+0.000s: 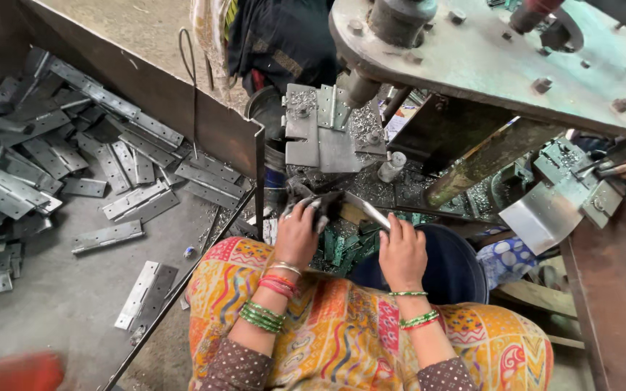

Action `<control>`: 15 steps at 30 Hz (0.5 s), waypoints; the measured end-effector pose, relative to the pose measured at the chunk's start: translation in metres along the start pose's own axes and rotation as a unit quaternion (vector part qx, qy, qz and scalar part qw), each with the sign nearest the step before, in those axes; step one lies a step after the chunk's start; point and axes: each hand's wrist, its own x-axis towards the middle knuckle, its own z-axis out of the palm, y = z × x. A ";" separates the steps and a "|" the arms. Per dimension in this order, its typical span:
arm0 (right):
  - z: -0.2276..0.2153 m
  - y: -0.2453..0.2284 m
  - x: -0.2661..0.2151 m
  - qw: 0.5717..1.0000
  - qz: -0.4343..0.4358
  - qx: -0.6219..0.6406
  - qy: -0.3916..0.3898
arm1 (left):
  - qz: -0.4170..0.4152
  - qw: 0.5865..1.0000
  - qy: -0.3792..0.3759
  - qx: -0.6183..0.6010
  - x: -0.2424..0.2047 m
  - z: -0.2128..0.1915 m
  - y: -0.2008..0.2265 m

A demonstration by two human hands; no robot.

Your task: The person sits on the floor and operates a drill press to process metal pieces. They pick up metal pieces from a bin, place them under the drill, and use a lever to activate the machine, then remove the processed pieces.

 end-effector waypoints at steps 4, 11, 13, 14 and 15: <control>0.010 0.008 -0.006 0.998 -0.001 -0.066 -0.019 | -0.028 1.000 -0.005 -0.007 0.000 -0.006 0.009; 0.024 0.031 -0.015 0.998 -0.048 -0.033 0.014 | -0.015 0.955 0.258 0.145 -0.014 -0.078 -0.030; 0.029 0.036 -0.017 0.998 -0.042 -0.034 0.015 | -0.140 0.930 0.190 0.282 -0.032 -0.104 -0.073; 0.030 0.038 -0.020 0.999 -0.038 -0.032 0.015 | -0.169 0.925 0.188 0.284 -0.059 -0.120 -0.096; 0.033 0.038 -0.020 0.999 -0.031 -0.029 0.016 | -0.210 0.917 0.186 0.284 -0.078 -0.135 -0.120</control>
